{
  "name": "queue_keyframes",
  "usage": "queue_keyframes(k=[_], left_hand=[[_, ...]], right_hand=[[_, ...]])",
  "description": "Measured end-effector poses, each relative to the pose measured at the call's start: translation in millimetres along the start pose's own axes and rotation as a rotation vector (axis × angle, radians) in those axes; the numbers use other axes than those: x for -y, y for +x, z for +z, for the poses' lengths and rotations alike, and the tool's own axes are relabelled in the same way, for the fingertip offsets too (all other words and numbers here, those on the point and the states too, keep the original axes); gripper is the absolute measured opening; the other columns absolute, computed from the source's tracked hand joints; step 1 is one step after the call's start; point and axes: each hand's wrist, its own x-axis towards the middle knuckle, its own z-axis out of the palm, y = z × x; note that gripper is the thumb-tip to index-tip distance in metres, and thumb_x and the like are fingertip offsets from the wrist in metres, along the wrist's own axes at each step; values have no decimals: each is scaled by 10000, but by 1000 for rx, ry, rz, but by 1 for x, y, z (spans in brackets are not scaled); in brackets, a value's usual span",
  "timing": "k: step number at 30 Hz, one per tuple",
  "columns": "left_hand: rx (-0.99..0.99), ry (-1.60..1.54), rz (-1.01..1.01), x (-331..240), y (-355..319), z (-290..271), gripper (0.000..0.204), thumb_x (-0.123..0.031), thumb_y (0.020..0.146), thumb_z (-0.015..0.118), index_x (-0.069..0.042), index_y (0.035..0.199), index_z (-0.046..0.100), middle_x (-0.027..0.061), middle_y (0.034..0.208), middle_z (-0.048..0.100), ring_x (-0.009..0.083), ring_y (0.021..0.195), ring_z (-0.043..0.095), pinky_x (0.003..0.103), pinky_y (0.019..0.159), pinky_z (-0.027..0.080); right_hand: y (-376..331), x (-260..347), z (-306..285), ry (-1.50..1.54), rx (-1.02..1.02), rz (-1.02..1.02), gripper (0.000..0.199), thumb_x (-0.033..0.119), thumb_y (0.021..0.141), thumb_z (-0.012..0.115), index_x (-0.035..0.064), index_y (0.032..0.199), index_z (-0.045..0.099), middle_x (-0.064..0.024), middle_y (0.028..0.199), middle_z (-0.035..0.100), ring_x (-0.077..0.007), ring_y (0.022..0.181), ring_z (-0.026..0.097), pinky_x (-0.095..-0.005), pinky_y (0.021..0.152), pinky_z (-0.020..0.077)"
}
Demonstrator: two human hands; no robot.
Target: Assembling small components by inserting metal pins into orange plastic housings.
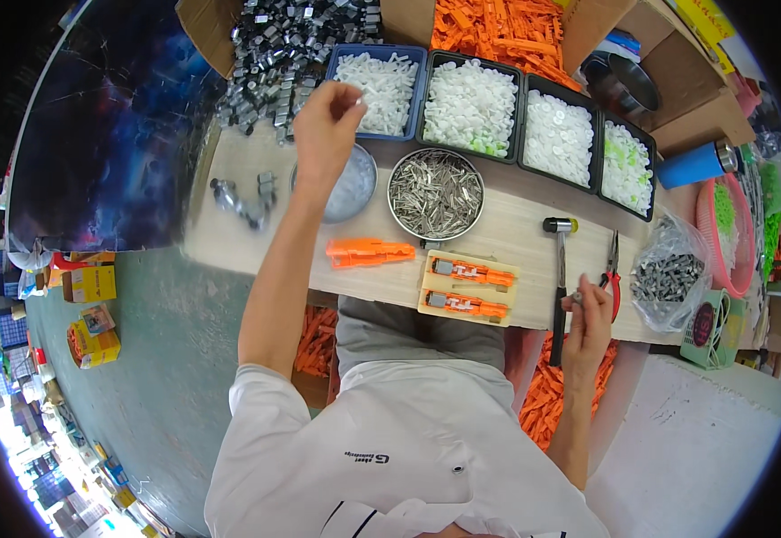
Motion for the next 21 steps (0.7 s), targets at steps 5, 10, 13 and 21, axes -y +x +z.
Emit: queue_keyframes(k=[5,10,13,21], left_hand=[[98,49,-17,-7,-63,-39,135,33,892,680,14,1025,663,46,932,693,107,849,648,246,751,515],[134,327,247,-17,-86,-38,164,86,843,637,-3,981,645,152,946,661,362,861,657,408,730,528],[155,377,268,-12,-86,-34,181,89,827,641,-7,977,610,159,949,658,378,886,646,440,746,524],[140,366,275,7,-85,-17,185,73,855,654,14,1025,609,184,944,670,364,874,664,405,746,519]], right_hand=[[-8,32,16,258,221,71,271,-107,919,613,-28,1178,625,-76,981,587,-149,849,643,-261,779,533],[5,66,36,287,312,-80,197,-117,840,704,-34,999,625,-103,927,633,-187,829,639,-272,778,526],[8,77,47,302,309,-143,217,-128,838,698,-19,1014,633,-126,950,654,-208,849,649,-282,781,530],[-2,85,58,372,387,-124,218,-127,866,667,-11,1049,646,-129,988,664,-223,888,667,-290,779,545]])
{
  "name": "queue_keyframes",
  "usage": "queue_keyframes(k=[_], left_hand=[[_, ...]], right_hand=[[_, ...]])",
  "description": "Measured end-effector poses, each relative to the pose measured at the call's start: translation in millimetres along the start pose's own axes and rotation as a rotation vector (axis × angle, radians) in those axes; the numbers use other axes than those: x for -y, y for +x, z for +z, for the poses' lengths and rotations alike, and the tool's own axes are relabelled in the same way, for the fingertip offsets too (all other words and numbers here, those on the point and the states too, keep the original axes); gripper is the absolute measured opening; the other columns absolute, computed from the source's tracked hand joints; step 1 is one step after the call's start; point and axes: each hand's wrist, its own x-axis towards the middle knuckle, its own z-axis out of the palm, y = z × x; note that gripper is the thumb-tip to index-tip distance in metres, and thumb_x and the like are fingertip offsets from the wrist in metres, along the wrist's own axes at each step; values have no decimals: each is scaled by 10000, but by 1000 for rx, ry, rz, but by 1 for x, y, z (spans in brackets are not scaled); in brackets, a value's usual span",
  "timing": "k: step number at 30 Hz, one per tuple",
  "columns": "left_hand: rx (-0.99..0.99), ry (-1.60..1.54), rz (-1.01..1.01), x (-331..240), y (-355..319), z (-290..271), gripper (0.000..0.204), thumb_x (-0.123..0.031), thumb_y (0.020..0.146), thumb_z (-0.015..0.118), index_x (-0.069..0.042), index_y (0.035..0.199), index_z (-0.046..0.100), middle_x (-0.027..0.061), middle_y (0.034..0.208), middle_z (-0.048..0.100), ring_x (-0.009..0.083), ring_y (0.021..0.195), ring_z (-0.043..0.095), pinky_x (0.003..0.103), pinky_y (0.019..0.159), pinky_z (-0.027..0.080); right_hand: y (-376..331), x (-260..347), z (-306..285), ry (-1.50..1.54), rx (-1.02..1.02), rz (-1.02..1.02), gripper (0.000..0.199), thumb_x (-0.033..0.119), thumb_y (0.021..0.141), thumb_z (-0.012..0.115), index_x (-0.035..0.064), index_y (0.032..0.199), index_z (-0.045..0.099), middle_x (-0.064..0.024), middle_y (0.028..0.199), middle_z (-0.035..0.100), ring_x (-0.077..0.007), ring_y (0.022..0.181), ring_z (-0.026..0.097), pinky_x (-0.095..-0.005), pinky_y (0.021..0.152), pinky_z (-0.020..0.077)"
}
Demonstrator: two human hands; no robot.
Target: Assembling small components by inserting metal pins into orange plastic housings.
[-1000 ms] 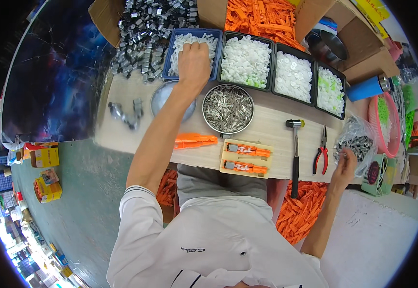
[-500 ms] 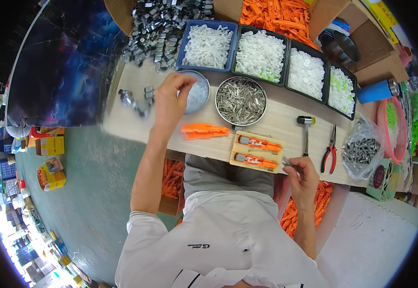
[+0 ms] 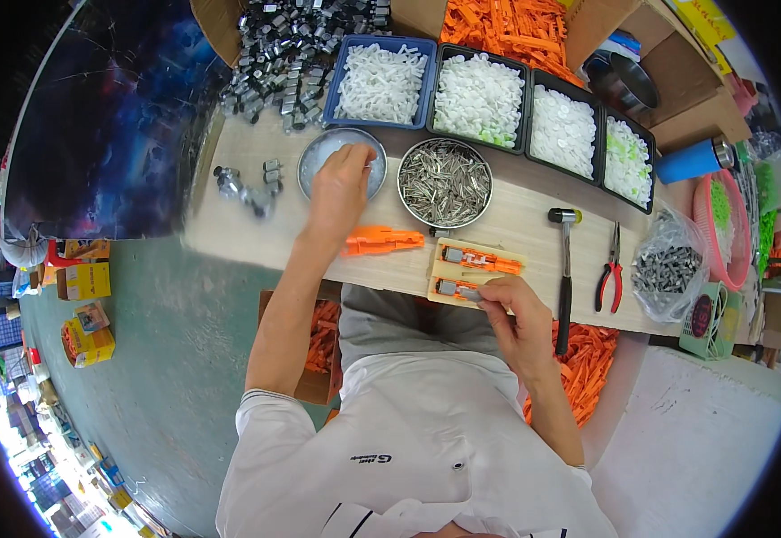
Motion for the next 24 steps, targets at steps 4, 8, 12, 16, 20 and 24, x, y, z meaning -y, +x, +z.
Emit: queue_keyframes(k=[4,8,12,16,20,24], left_hand=[[-128,-93,-147,-3,-11,-8,218,61,851,666,-11,1050,617,134,951,671,283,858,678,371,751,541],[-223,-437,-497,-19,-32,-8,205,29,885,685,2,1081,629,79,949,674,169,842,673,312,765,538],[-211,-1037,-785,-67,-62,0,192,6,903,696,25,1081,626,54,965,654,134,860,652,284,797,544],[-95,-1250,-889,-106,-82,6,208,16,909,694,30,1099,612,59,990,643,141,905,644,273,827,546],[-3,-1324,-926,-123,-94,16,205,23,920,690,10,1108,608,58,1012,652,124,885,646,274,829,551],[76,-1308,-892,-133,-96,22,204,19,919,696,5,1104,613,59,1005,664,119,867,656,270,812,560]], right_hand=[[0,0,-6,-81,-8,-54,202,-108,877,671,-4,1049,649,-111,981,673,-200,862,666,-267,736,532],[-1,-15,-2,26,-93,134,153,-87,912,647,-33,1055,631,-75,993,675,-135,899,648,-249,801,528],[6,-14,15,323,-113,313,131,-47,952,628,-26,1080,616,-60,1003,672,-98,900,648,-233,825,534],[2,-23,21,465,-177,300,115,-19,974,625,-37,1086,613,-73,1008,679,-111,923,671,-241,852,554],[-11,-28,15,498,-210,353,113,-16,974,629,-34,1084,619,-62,1000,678,-105,916,668,-239,843,553],[-20,-29,7,443,-215,384,111,-15,968,638,-31,1077,631,-45,988,674,-95,894,663,-236,819,554]])
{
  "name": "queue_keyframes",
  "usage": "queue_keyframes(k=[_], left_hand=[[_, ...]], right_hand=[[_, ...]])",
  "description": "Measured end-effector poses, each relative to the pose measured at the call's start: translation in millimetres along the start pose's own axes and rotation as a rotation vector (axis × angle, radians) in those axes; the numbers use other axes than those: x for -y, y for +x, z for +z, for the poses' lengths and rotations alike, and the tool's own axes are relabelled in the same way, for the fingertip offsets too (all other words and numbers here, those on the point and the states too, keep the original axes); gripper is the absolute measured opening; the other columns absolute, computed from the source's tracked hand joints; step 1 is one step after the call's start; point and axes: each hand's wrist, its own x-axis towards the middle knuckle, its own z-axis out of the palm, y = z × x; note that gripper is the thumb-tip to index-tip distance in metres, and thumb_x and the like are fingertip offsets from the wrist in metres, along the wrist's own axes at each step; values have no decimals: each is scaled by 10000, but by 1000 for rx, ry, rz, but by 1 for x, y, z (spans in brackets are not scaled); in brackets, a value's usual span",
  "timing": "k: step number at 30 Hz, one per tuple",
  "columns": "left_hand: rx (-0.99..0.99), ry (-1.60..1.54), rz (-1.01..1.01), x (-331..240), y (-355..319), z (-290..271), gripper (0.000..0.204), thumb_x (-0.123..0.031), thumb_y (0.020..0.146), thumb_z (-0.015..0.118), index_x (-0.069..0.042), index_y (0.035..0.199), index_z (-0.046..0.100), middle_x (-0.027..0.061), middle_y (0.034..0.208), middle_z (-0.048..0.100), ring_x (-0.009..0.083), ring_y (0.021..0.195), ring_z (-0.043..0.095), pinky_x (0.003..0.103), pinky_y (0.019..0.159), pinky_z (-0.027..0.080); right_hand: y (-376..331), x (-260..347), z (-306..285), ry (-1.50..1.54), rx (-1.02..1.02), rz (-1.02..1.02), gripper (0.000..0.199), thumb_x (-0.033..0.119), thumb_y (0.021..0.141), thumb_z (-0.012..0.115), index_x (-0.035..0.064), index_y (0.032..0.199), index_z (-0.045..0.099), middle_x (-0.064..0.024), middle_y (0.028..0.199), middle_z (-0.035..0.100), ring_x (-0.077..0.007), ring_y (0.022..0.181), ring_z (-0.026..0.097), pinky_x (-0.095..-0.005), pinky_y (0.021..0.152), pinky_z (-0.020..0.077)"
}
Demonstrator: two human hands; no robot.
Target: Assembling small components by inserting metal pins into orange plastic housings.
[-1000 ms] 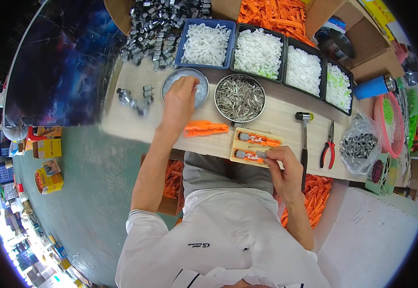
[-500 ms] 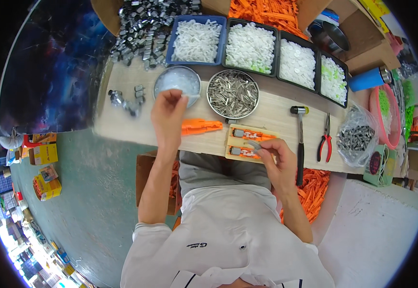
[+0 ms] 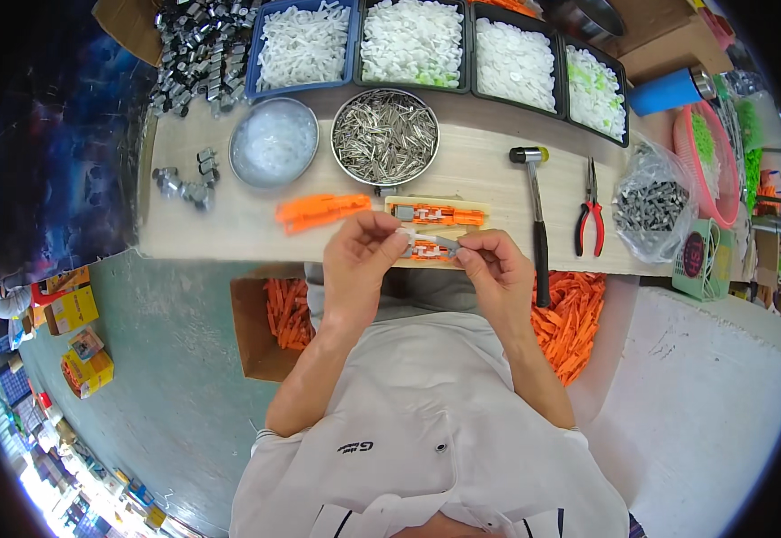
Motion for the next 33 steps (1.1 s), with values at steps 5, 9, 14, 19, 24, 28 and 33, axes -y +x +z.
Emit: queue_keyframes(k=[5,9,14,19,24,28,33], left_hand=[[117,251,50,-13,-2,4,137,-1,923,704,11,1044,641,46,949,670,109,834,654,251,784,564],[317,331,-169,-25,-1,10,98,-62,965,674,19,1018,656,37,873,671,106,767,660,245,720,572],[327,340,-314,-30,-1,18,162,-128,1022,599,26,1034,648,48,836,668,108,746,666,247,686,566],[68,845,297,-10,10,24,79,-60,984,610,4,1024,632,104,824,655,242,722,654,335,636,520],[135,1096,798,-3,30,22,138,11,849,700,-28,979,677,105,915,610,289,868,586,387,742,491],[201,1159,794,1,40,25,121,2,825,721,-33,935,685,93,898,613,294,873,573,407,754,478],[283,1246,850,4,47,32,125,-26,758,740,-62,866,687,67,882,606,271,889,571,404,774,461]], right_hand=[[-2,4,-15,-12,32,40,117,-26,952,651,-28,1068,632,-44,975,673,-92,877,658,-235,806,555],[-6,11,-23,43,141,130,108,-26,944,659,-25,1048,631,-35,970,660,-88,863,646,-235,804,550],[-5,4,-34,-43,225,-33,89,-4,945,666,-16,1028,635,-14,965,635,-70,814,597,-219,757,504],[15,1,-36,-184,-79,99,81,33,939,690,-5,990,639,9,904,638,-52,805,566,-210,732,470],[36,-2,-41,-341,-59,70,111,86,946,696,-10,965,644,23,839,626,-44,762,539,-204,699,449],[42,-4,-45,-375,15,100,121,102,950,692,-11,962,647,26,816,623,-46,756,537,-206,687,440],[47,-7,-44,-356,43,87,113,96,940,699,-7,962,658,29,808,639,-47,765,551,-213,680,441]])
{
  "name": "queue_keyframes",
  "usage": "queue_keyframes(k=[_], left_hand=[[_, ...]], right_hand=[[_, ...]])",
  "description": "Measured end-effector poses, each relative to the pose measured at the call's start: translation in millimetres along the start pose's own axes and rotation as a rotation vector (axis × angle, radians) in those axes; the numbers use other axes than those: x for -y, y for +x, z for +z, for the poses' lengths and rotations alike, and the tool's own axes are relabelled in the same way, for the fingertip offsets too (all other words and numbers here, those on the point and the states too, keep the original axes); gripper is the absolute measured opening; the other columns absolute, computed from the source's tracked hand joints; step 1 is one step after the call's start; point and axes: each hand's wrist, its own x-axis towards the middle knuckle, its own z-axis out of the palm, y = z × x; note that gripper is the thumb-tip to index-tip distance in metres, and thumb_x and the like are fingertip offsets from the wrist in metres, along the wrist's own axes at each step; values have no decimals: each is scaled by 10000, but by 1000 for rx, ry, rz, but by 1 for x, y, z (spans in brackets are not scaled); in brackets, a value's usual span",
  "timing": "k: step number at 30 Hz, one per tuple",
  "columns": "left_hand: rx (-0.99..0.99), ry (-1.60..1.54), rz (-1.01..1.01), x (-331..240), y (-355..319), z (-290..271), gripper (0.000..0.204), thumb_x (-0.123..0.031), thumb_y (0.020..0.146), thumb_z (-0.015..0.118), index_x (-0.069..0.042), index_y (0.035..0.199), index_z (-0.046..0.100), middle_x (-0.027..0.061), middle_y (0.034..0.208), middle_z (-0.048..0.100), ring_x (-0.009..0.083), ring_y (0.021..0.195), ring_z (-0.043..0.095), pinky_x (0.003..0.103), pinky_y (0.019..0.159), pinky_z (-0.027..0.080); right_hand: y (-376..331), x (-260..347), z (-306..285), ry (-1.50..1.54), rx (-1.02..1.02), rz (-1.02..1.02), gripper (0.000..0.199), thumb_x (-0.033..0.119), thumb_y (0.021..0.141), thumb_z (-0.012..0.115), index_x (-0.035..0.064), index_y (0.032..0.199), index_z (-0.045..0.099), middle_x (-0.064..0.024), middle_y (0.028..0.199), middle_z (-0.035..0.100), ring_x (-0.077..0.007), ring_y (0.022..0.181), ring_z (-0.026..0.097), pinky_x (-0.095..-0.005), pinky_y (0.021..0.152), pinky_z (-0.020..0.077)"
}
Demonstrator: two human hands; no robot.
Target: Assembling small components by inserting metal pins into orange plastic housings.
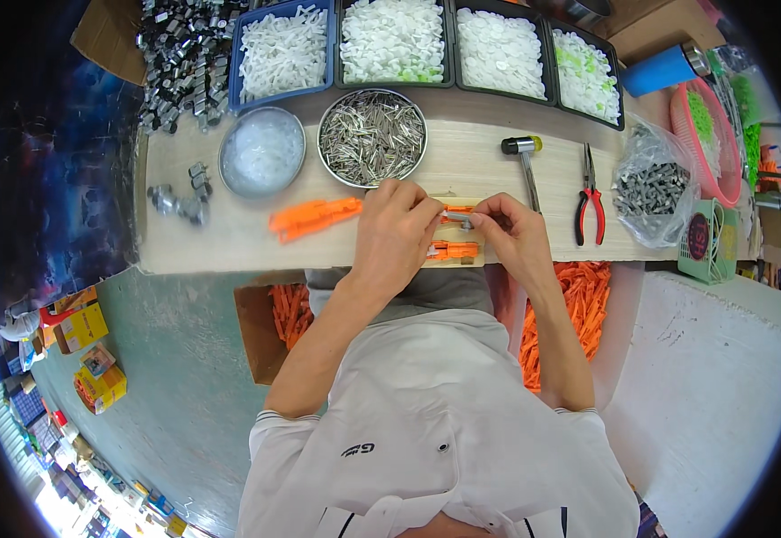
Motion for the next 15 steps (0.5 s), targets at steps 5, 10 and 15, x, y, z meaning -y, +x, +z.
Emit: queue_keyframes(k=[5,10,15], left_hand=[[88,118,65,-4,6,2,99,-41,729,707,-56,804,643,73,864,582,262,894,555,391,779,445],[132,167,77,-9,8,4,161,-27,711,719,-49,826,609,79,877,563,287,904,555,418,762,440],[177,172,112,-11,15,-1,141,-32,731,715,-54,824,612,87,871,564,283,900,563,411,765,448]], right_hand=[[2,-1,9,-218,-133,-240,140,69,883,738,1,992,679,-38,930,598,-111,725,578,-242,700,476],[-4,-11,20,-215,-199,-354,174,22,860,744,14,1022,682,-80,1034,540,-149,801,584,-257,711,489],[-9,-18,15,-158,-130,-312,285,-43,881,683,24,1156,654,-94,1168,519,-162,917,588,-275,793,513]])
